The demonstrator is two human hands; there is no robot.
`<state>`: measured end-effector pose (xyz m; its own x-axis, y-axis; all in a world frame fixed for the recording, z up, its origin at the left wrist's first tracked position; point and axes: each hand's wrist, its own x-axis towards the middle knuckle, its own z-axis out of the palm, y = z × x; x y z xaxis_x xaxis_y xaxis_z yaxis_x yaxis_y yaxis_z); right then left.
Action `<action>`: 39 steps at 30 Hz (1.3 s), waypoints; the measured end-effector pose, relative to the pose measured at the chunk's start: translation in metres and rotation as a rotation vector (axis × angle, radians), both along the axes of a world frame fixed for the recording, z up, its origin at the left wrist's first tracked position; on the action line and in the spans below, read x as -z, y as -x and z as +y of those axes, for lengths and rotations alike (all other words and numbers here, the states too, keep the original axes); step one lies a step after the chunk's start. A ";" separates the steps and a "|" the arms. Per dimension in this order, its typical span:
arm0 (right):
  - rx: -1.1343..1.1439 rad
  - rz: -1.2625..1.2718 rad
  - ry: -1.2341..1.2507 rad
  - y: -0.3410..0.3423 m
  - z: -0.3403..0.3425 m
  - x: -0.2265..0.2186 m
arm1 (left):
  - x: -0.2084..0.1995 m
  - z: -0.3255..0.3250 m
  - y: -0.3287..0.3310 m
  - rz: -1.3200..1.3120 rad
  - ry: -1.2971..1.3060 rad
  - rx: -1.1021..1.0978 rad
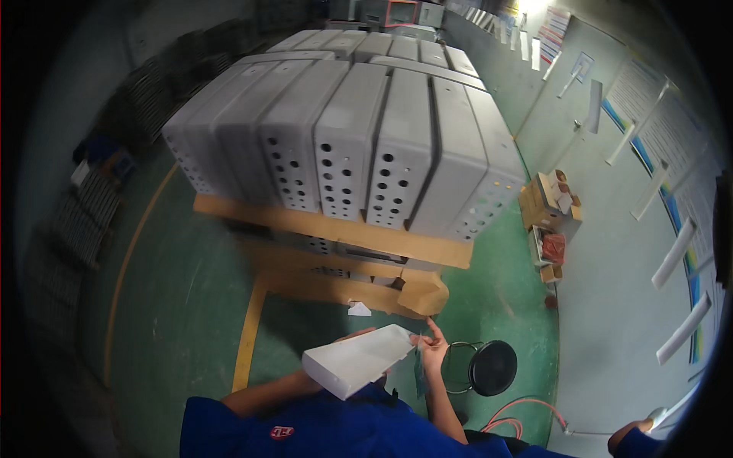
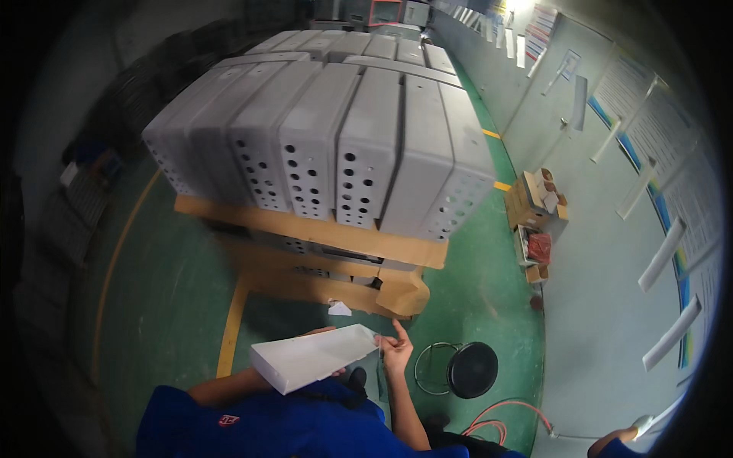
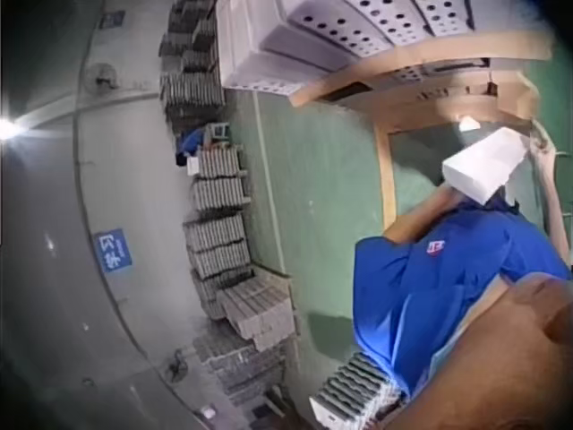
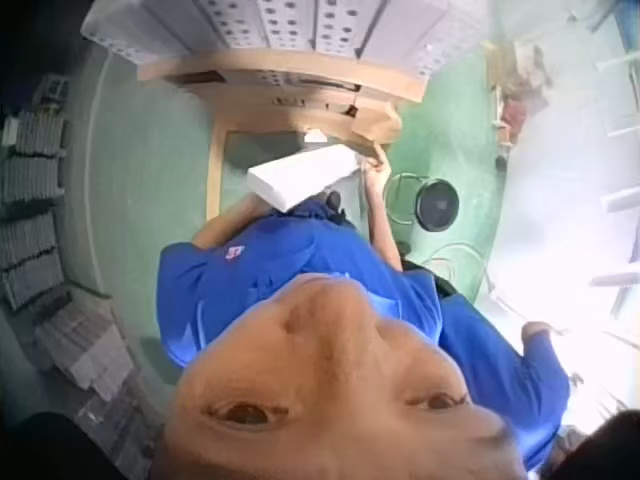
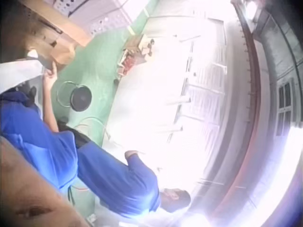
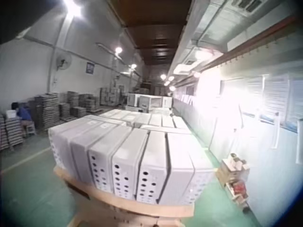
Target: Inspecting and preparing long white metal channel components on a factory floor.
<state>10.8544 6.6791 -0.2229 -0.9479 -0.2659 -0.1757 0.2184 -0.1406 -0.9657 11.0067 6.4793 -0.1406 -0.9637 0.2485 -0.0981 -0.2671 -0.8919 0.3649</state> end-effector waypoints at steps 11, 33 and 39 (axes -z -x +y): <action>-1.158 0.530 -0.553 -0.049 -0.219 -0.063 | -0.029 -0.259 -0.152 -0.514 0.747 -1.107; -1.221 -0.518 0.591 -0.293 -0.756 -0.115 | 0.108 -0.782 -0.504 -0.396 0.605 -1.886; -1.093 -0.671 -0.047 -0.296 -0.723 -0.012 | 0.153 -0.800 -0.473 -0.581 0.543 -2.044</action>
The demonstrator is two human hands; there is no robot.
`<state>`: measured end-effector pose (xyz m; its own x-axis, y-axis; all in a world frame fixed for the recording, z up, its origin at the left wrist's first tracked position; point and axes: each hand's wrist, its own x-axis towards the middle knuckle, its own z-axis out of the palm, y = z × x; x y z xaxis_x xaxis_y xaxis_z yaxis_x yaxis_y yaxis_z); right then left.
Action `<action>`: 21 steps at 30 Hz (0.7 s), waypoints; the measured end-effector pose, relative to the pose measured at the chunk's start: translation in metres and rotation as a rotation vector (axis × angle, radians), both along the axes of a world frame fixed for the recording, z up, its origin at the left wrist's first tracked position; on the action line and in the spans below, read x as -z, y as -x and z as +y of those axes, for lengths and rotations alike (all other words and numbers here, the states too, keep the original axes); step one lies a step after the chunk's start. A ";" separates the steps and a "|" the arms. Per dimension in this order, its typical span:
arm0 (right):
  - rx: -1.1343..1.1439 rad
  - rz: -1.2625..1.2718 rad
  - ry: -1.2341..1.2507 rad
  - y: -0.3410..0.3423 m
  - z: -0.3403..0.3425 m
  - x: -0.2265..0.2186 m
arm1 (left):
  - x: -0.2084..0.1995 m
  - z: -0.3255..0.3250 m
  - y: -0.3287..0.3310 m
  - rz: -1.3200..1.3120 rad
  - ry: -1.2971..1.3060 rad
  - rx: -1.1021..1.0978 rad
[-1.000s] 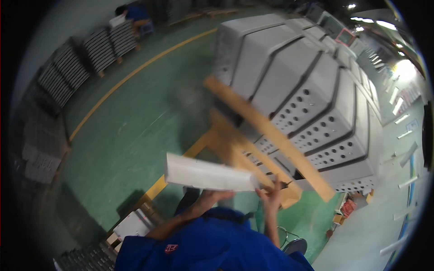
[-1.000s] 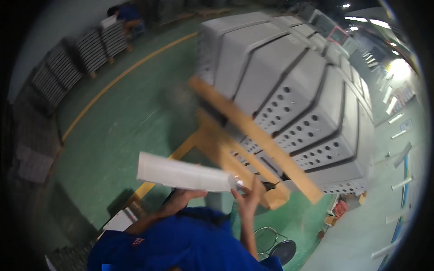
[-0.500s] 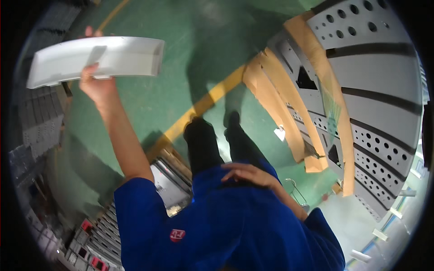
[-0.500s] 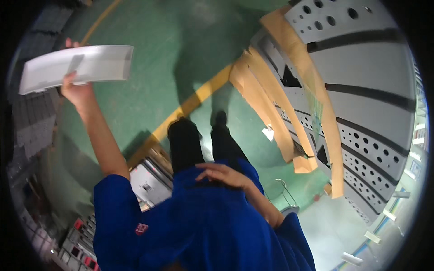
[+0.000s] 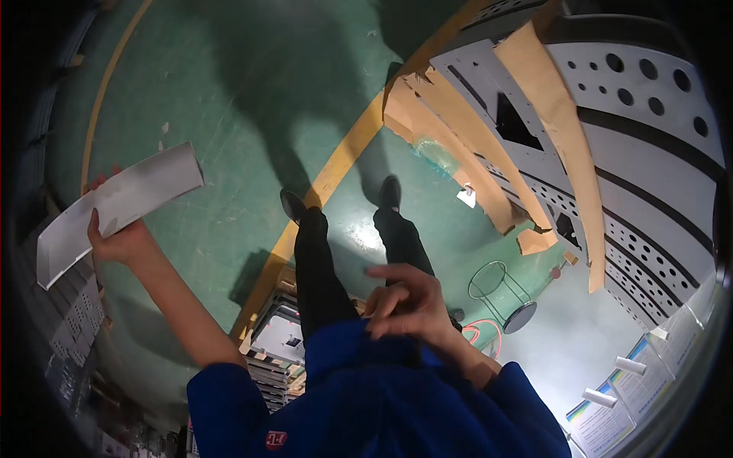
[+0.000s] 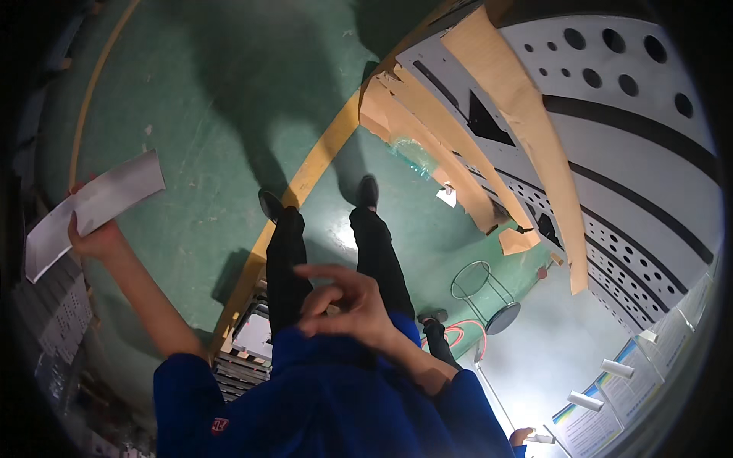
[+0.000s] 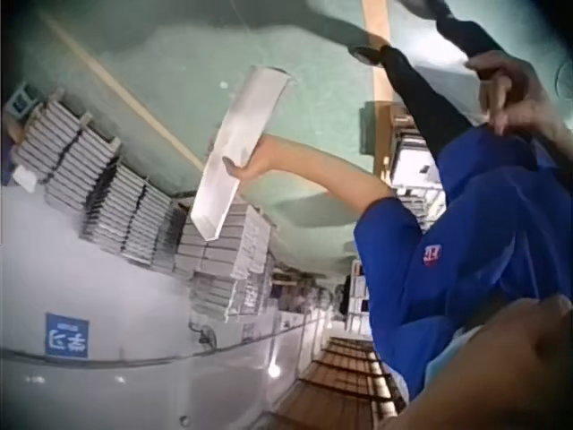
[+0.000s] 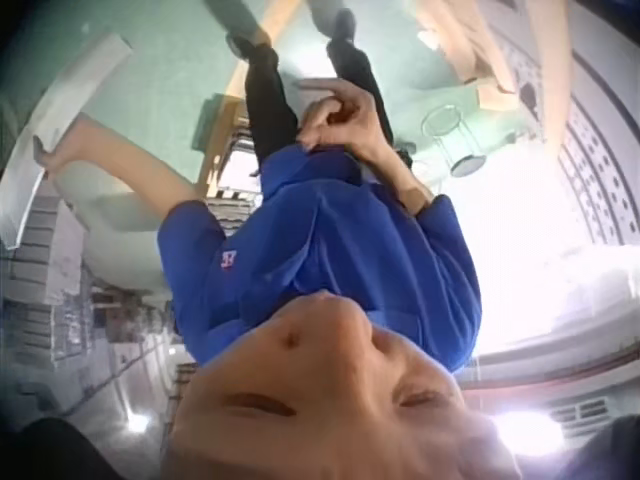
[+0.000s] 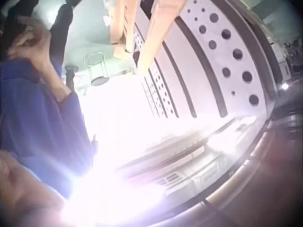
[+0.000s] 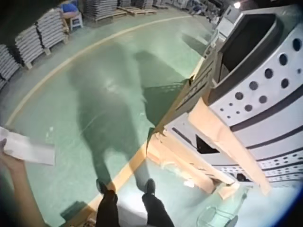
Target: Inspecting and preparing long white metal channel components on a factory floor.
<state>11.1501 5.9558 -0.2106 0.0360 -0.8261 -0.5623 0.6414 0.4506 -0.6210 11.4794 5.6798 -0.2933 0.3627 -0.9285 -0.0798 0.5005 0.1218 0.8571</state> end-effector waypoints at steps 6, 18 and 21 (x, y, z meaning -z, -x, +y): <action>-0.316 0.269 0.365 0.065 -0.013 0.099 | 0.101 0.052 0.066 -0.203 -0.096 -0.157; -0.379 1.461 -0.710 0.285 0.219 0.712 | 0.368 0.163 0.132 -0.272 -0.335 -0.149; -0.185 1.617 -0.734 0.292 0.224 0.765 | 0.375 0.167 0.128 -0.368 -0.479 -0.141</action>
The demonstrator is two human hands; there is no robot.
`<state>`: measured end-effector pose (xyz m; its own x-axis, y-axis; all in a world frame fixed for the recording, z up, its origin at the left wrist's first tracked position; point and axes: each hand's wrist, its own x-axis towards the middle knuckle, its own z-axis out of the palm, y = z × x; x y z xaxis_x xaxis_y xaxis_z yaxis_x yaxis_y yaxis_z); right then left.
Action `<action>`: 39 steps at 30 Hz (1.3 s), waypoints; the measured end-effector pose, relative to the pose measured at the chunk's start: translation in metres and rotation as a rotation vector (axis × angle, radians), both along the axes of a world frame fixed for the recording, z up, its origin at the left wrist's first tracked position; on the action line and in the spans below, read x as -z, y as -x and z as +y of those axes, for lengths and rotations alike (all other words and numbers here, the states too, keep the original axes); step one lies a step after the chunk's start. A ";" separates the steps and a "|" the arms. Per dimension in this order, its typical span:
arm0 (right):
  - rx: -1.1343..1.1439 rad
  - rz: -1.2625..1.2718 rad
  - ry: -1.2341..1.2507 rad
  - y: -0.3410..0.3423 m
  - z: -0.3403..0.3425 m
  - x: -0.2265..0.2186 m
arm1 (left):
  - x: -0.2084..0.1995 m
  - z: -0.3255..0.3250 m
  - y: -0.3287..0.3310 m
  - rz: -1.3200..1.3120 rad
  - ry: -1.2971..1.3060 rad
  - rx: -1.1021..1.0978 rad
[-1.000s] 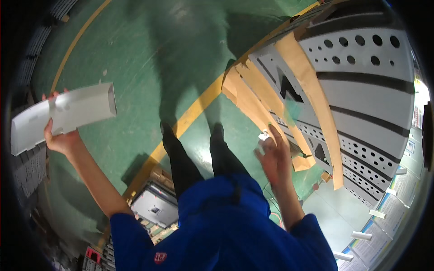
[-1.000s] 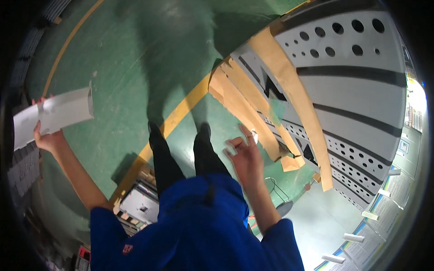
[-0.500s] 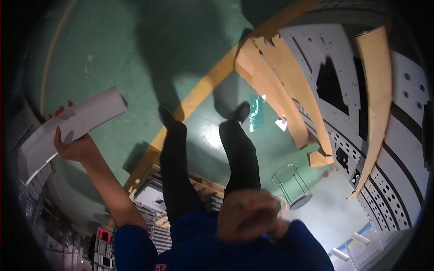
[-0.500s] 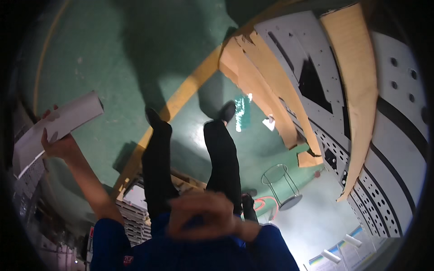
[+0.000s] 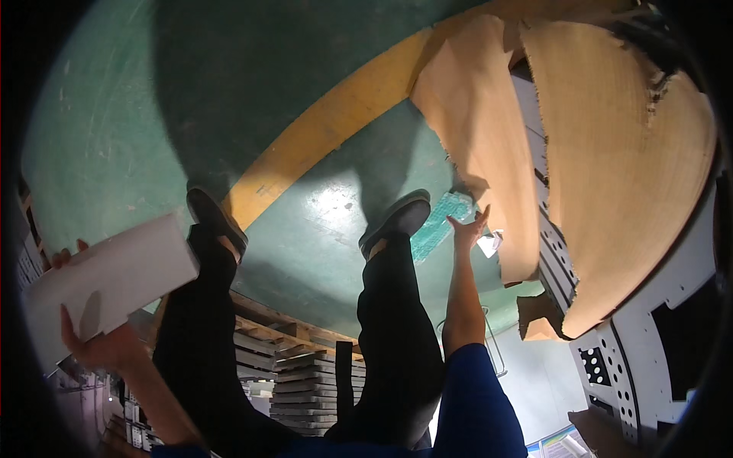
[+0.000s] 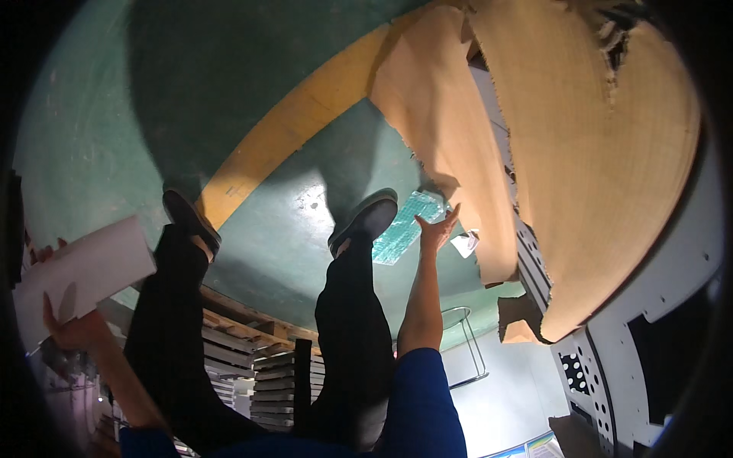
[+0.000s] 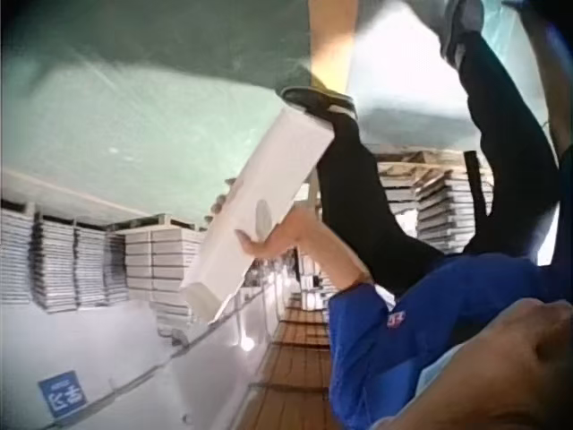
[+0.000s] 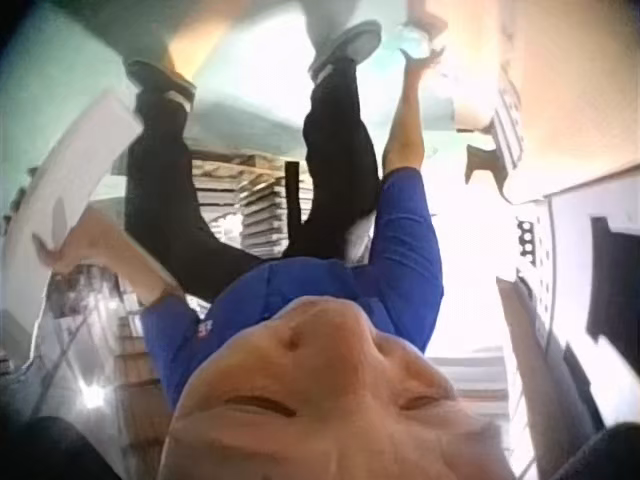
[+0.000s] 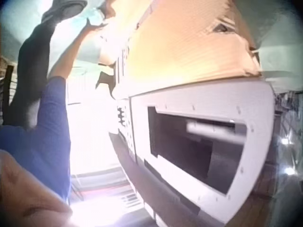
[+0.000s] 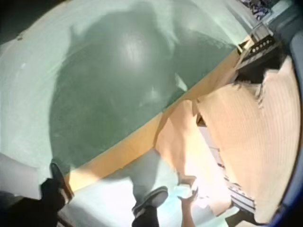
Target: Inspecting and preparing long white metal channel components on a factory floor.
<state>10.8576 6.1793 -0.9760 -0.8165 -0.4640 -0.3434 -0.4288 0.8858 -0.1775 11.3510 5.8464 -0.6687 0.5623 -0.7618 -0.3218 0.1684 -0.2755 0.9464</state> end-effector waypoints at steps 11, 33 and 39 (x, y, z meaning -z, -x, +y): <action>0.054 0.395 -0.154 0.019 0.063 0.088 | 0.012 -0.037 0.042 -0.001 -0.064 -0.065; -0.112 -0.410 0.336 -0.192 -0.279 -0.513 | -0.505 -0.295 0.002 0.021 1.149 0.351; -0.205 -0.536 0.593 -0.198 -0.509 -0.560 | -0.624 -0.417 0.068 -0.011 1.431 0.244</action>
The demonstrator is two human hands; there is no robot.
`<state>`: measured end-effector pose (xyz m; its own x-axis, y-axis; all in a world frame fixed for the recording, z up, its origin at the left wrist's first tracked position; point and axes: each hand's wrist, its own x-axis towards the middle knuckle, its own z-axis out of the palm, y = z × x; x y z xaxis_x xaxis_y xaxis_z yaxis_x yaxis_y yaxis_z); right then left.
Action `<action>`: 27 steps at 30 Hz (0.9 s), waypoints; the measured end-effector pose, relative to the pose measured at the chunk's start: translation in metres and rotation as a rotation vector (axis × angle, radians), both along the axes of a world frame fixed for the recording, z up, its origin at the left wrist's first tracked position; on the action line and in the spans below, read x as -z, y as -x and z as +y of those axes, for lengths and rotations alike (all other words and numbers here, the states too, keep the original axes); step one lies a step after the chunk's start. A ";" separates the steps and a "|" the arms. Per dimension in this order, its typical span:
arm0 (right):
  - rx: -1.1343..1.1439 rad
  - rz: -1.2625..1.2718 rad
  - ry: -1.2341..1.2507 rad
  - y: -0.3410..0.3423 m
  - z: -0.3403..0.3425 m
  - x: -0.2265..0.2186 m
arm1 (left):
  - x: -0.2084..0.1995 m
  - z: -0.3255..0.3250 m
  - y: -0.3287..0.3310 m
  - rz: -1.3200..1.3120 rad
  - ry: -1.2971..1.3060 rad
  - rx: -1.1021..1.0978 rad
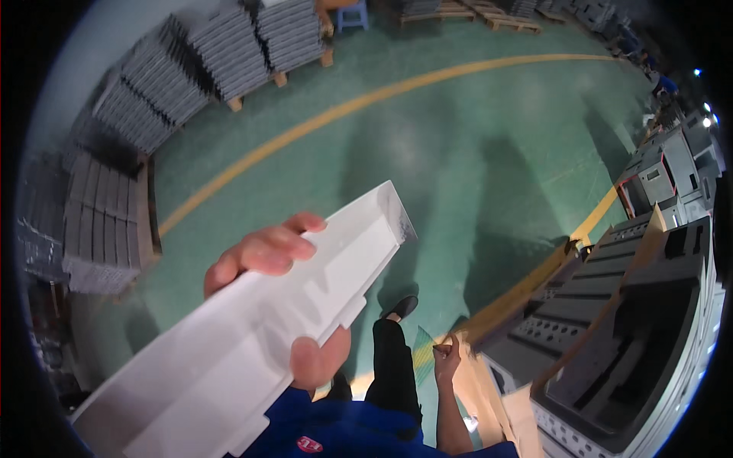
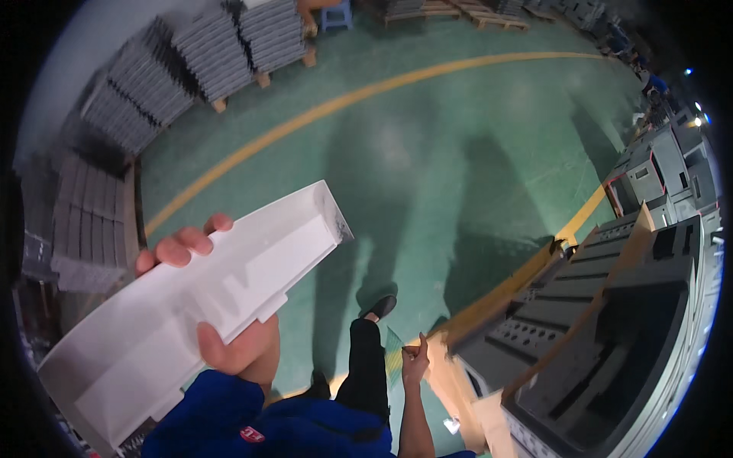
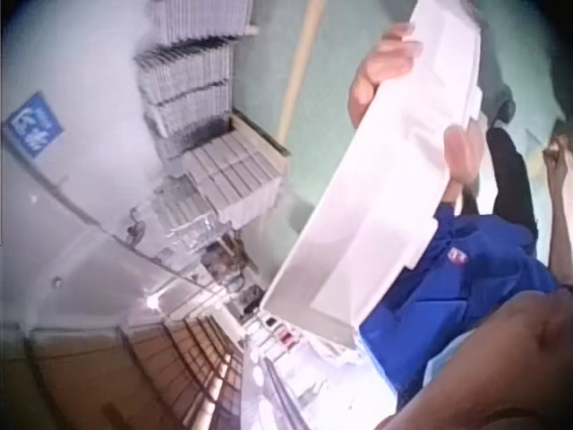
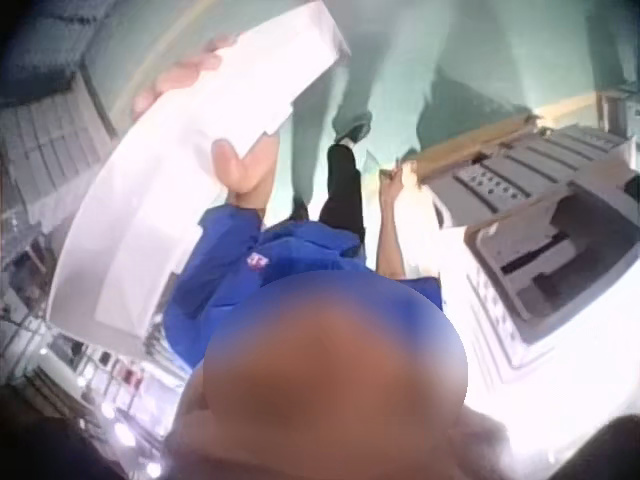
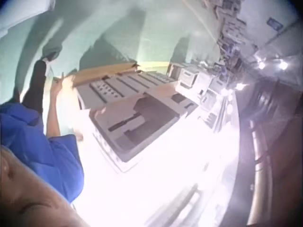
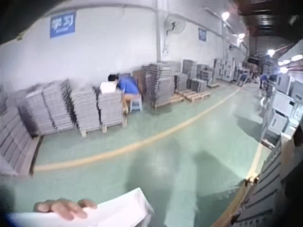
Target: Inspecting and preparing long white metal channel components on a factory floor.
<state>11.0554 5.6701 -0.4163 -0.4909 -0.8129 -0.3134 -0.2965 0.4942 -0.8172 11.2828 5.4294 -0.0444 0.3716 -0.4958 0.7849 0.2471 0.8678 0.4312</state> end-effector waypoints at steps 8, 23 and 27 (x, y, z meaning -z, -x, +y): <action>0.027 -0.735 0.575 0.087 -0.370 -0.179 | -0.086 -0.187 0.073 0.059 0.030 -0.104; -0.353 -0.993 1.245 0.393 -0.677 -0.450 | -0.133 -0.609 0.348 0.406 0.239 0.621; -0.410 -0.904 1.360 0.494 -0.742 -0.448 | -0.165 -0.691 0.542 0.359 0.196 0.660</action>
